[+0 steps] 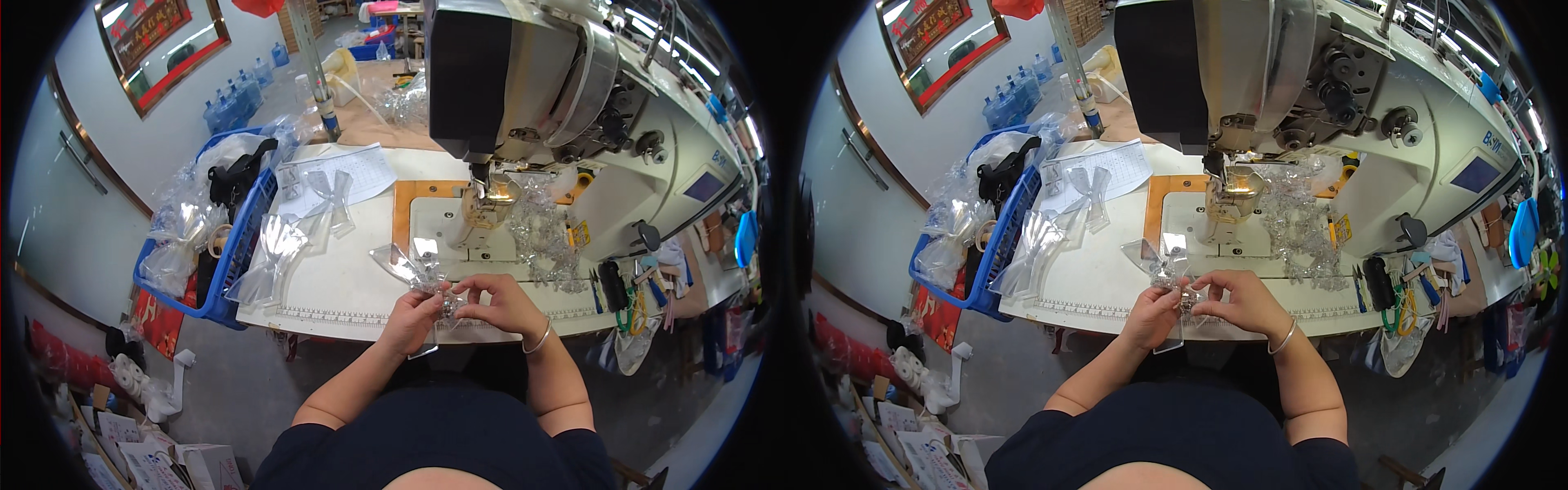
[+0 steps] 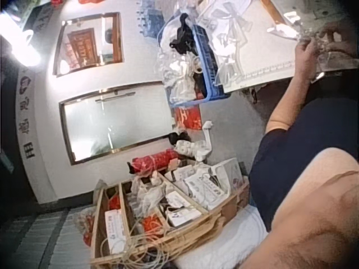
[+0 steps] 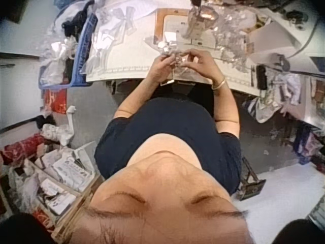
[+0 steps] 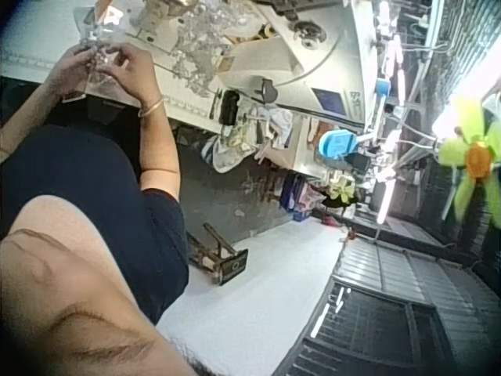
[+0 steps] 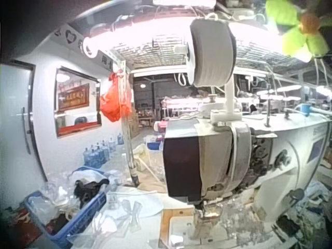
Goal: The person assembles small transparent plastic components by hand, aligning and joining them at a workbench. They repeatedly pick up parts, fit them together, and place the assembled units on the table.
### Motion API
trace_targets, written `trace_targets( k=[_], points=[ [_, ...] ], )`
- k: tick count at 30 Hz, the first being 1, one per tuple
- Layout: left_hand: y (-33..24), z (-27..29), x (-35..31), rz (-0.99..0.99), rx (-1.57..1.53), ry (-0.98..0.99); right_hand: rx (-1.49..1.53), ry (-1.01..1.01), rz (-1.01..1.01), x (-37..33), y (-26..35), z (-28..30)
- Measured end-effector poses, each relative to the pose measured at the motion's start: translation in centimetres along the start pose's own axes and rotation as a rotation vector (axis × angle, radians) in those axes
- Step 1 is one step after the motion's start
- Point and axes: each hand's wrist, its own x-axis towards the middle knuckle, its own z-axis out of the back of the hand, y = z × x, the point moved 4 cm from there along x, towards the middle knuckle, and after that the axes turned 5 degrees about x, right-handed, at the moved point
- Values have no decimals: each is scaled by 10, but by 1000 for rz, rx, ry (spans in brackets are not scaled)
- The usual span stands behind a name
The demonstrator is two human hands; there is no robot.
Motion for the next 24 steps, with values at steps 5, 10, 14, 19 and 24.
trace_targets(
  k=[5, 10, 14, 19, 24],
  points=[
    [-2, 2, 1, -79, -20, -128, -166, 34, 105, 9, 12, 6],
    [-10, 0, 3, -251, -120, -243, -570, -508, 517, -1, 45, 21],
    [-16, -1, 1, -300, -142, -276, -436, -751, 414, -30, 3, 15],
    [-9, -12, 1, -293, -197, -257, 117, -550, 17, -21, -38, -36],
    [-13, -20, -3, -273, -215, -323, 1001, -460, -143, -8, -49, -57]
  ],
)
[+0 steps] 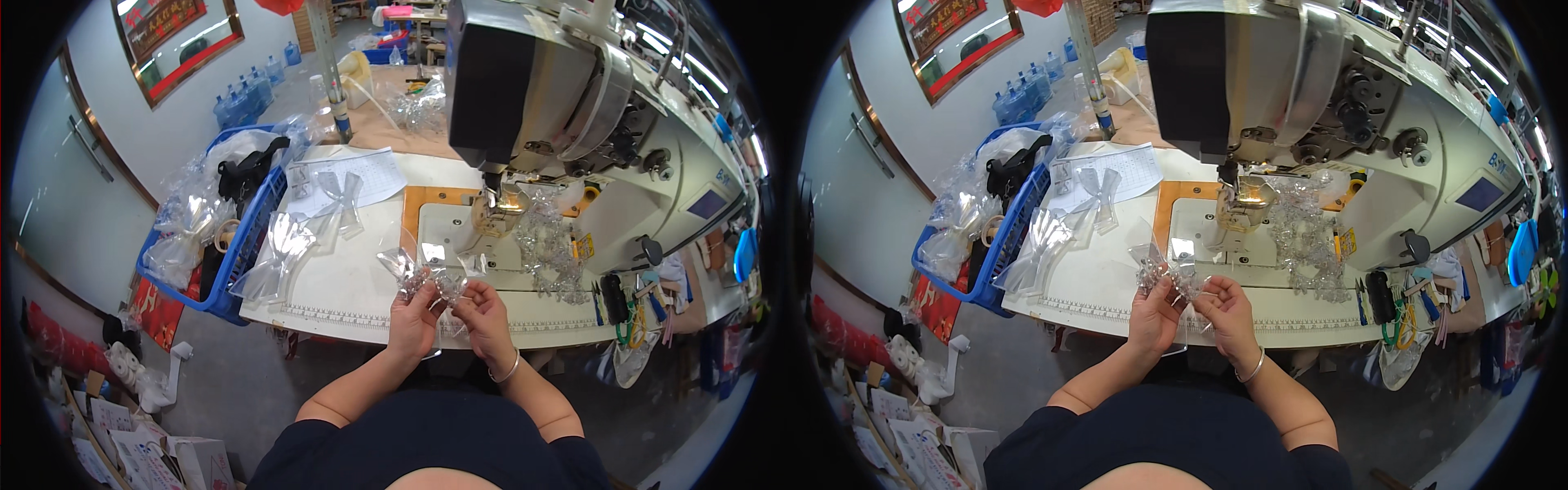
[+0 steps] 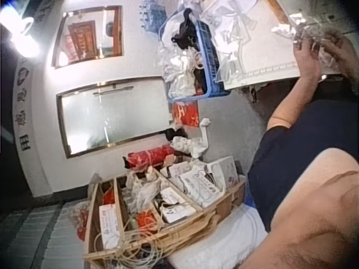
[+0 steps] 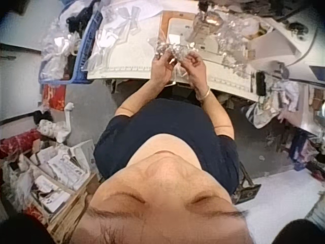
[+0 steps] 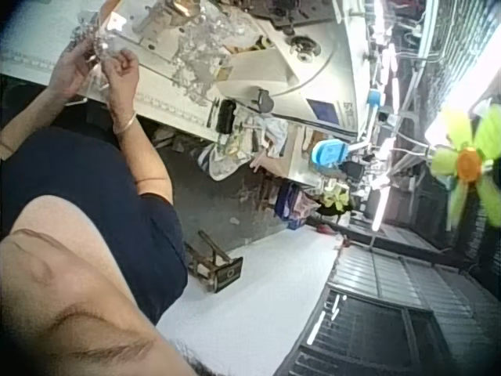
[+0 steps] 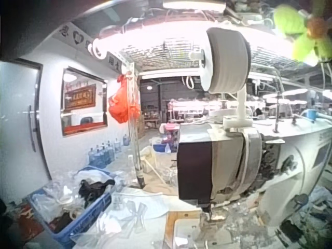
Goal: The person assembles small transparent plastic components by hand, aligning and joining them at a workbench. They repeatedly pick up parts, fit them together, and place the assembled units on the table.
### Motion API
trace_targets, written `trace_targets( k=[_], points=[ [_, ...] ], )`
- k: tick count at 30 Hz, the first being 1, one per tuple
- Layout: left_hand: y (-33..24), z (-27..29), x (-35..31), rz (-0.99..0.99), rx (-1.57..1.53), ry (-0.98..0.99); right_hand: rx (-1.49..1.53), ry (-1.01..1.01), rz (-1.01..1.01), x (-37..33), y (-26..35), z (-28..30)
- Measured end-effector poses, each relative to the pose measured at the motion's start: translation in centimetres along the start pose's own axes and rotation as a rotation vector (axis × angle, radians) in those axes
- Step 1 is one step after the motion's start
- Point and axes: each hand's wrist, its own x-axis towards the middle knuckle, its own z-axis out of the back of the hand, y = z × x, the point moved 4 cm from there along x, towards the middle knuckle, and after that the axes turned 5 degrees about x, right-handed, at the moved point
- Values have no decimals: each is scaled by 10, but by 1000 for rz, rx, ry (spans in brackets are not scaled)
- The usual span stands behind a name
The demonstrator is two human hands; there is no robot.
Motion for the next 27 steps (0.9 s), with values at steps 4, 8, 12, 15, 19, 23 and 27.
trace_targets(
  k=[4, 8, 12, 15, 19, 23, 27],
  points=[
    [-4, 2, 4, 41, 15, -86, 52, -9, -13, 1, 4, 0],
    [-1, 4, 6, 45, 13, -114, -450, -109, 324, 0, 14, -3],
    [-1, 1, 6, 20, 71, -107, -1135, -7, 722, -3, 34, -18],
    [5, 3, 11, -101, 134, -35, -762, 21, 399, 9, 22, -7],
    [9, 4, 13, -190, 148, -35, -488, 56, 241, 11, 20, -6],
    [10, 6, 14, -155, 110, -66, -383, 80, 190, 12, 21, -8],
    [1, 0, 11, -126, 76, -101, -419, 74, 161, 12, 21, -9]
  ],
)
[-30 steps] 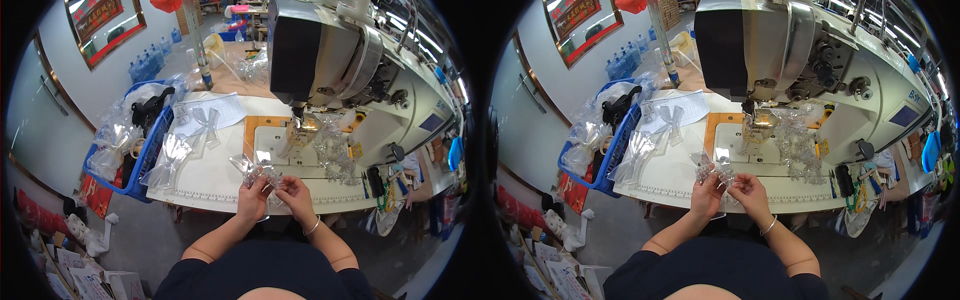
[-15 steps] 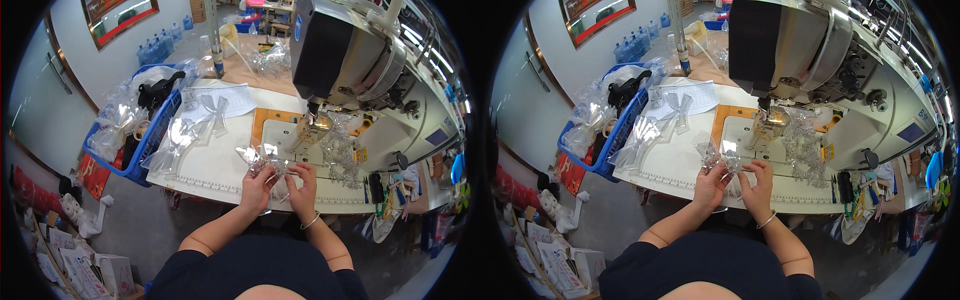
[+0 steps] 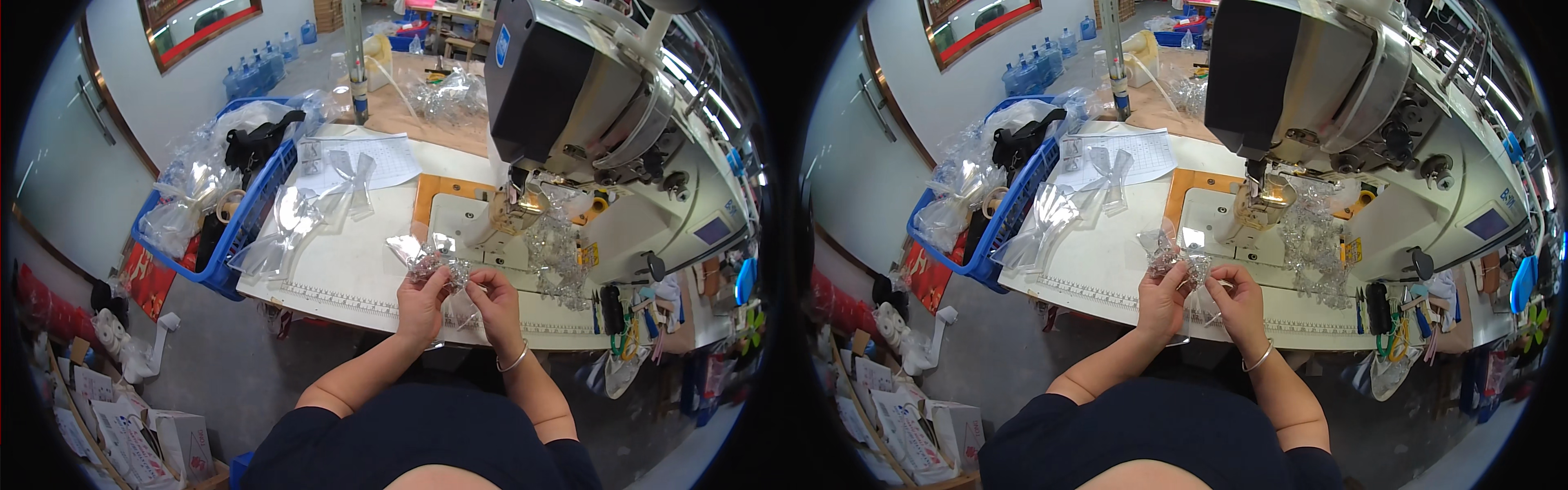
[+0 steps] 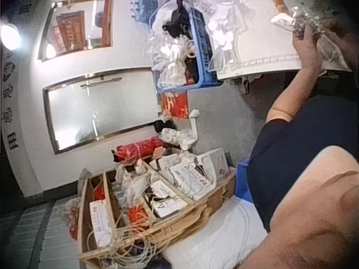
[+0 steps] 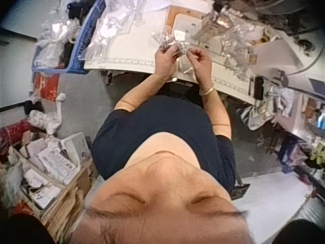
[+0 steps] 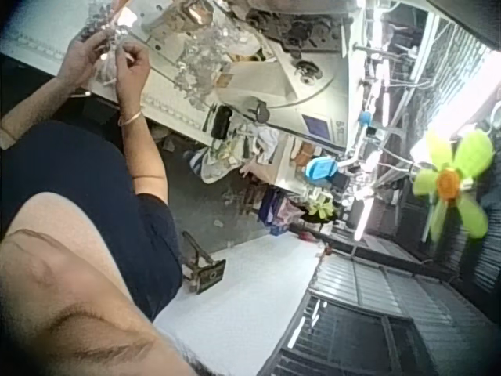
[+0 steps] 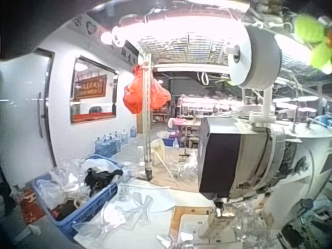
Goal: The person assembles small transparent plastic components by hand, aligning and joining them at a workbench. They repeatedly pick up parts, fit them together, and place the assembled units on the table.
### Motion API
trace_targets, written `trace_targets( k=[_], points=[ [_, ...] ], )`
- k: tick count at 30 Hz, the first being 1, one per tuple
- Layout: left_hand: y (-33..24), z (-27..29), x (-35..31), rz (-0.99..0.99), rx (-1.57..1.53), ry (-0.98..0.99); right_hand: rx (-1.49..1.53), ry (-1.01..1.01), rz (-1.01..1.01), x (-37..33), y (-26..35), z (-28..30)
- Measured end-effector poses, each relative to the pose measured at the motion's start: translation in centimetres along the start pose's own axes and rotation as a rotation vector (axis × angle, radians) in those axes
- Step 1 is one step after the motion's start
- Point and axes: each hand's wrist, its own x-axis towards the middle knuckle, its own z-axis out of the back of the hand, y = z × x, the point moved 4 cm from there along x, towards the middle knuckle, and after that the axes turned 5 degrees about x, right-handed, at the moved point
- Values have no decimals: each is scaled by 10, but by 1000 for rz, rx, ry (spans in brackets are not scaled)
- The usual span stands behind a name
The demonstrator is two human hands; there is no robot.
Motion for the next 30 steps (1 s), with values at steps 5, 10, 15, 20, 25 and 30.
trace_targets(
  k=[5, 10, 15, 20, 25, 30],
  points=[
    [-1, 3, 2, -15, -9, 28, 8, 14, -43, -1, 0, -1],
    [-2, 3, 3, -13, -13, 35, 71, 24, -107, 2, 1, 0],
    [-1, 7, 3, 44, -23, 32, 20, 28, -90, 6, -1, 2],
    [-4, 8, 3, 166, -42, 2, -29, 48, -84, 12, -14, 8],
    [-8, 13, 7, 210, -23, -42, -535, -9, 378, -1, 22, -10],
    [-6, 13, 10, 313, -74, -43, -1177, 217, 1069, -16, 35, -14]
  ],
)
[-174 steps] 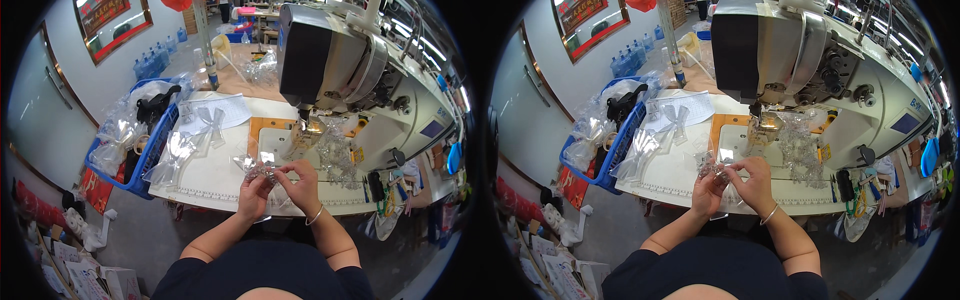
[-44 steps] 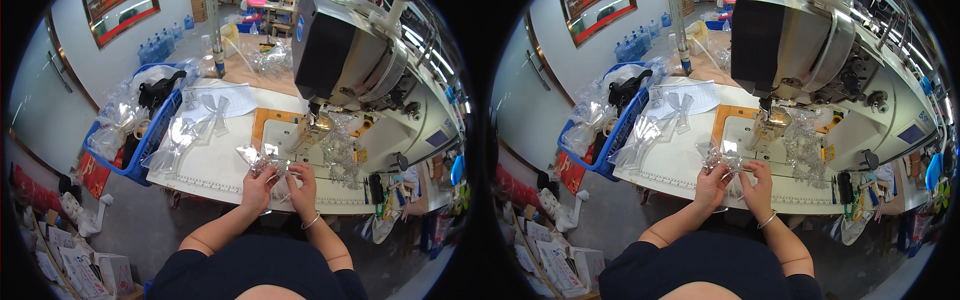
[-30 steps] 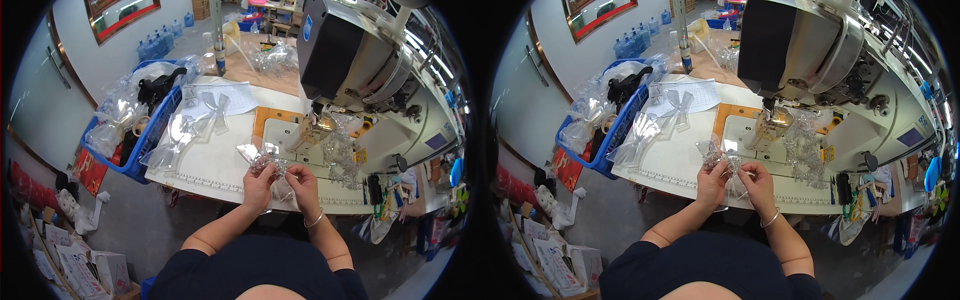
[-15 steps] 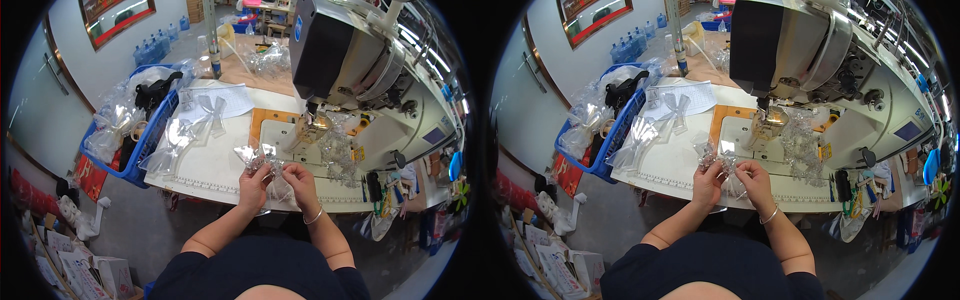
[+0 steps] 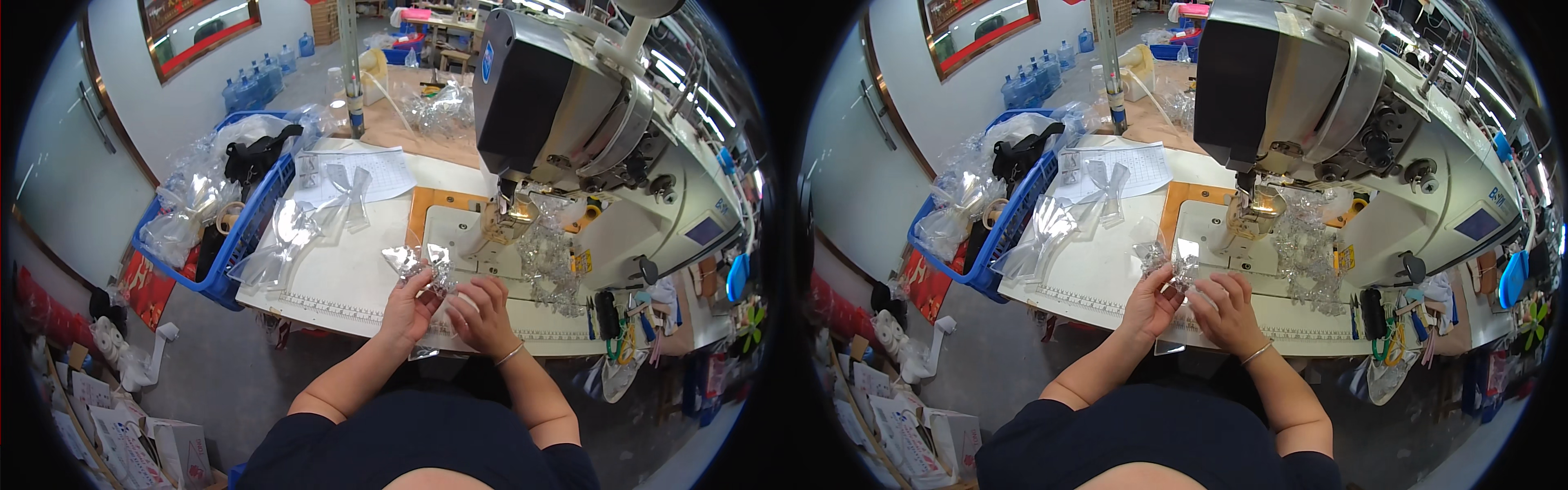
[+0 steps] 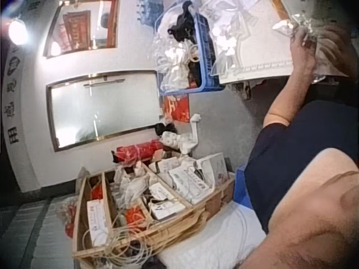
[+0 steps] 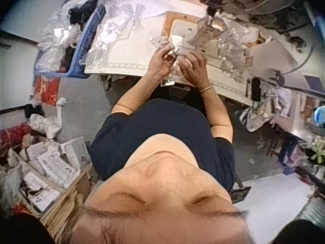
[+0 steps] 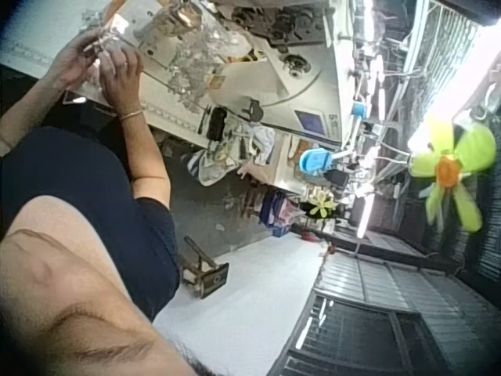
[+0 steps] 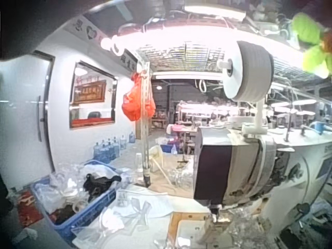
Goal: The person assembles small transparent plastic components by hand, aligning and joining them at a workbench. They repeatedly pick up parts, fit them together, and place the assembled units on the table.
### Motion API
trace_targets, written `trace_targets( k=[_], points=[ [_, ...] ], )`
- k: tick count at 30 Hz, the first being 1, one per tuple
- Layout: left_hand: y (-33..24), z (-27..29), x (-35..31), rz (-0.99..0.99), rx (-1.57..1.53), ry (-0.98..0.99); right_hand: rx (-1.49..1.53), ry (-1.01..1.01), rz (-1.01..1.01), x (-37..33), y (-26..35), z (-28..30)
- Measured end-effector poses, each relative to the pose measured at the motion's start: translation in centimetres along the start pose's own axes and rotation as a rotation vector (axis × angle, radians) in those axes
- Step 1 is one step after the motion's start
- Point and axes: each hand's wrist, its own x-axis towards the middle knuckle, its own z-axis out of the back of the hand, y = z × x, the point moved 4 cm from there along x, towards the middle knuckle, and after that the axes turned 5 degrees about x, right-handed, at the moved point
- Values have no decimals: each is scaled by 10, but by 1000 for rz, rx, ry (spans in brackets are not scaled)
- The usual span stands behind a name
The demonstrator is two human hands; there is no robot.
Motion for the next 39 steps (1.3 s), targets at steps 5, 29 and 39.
trace_targets(
  k=[5, 29, 39],
  points=[
    [2, -8, -6, 82, 49, 35, -80, 68, 316, 19, -5, 12],
    [-7, -51, 17, -310, 449, 600, 1501, -114, -1299, 24, -52, 13],
    [-1, -84, 36, -254, 454, 436, 1149, -201, -1137, 40, -90, 37]
  ],
)
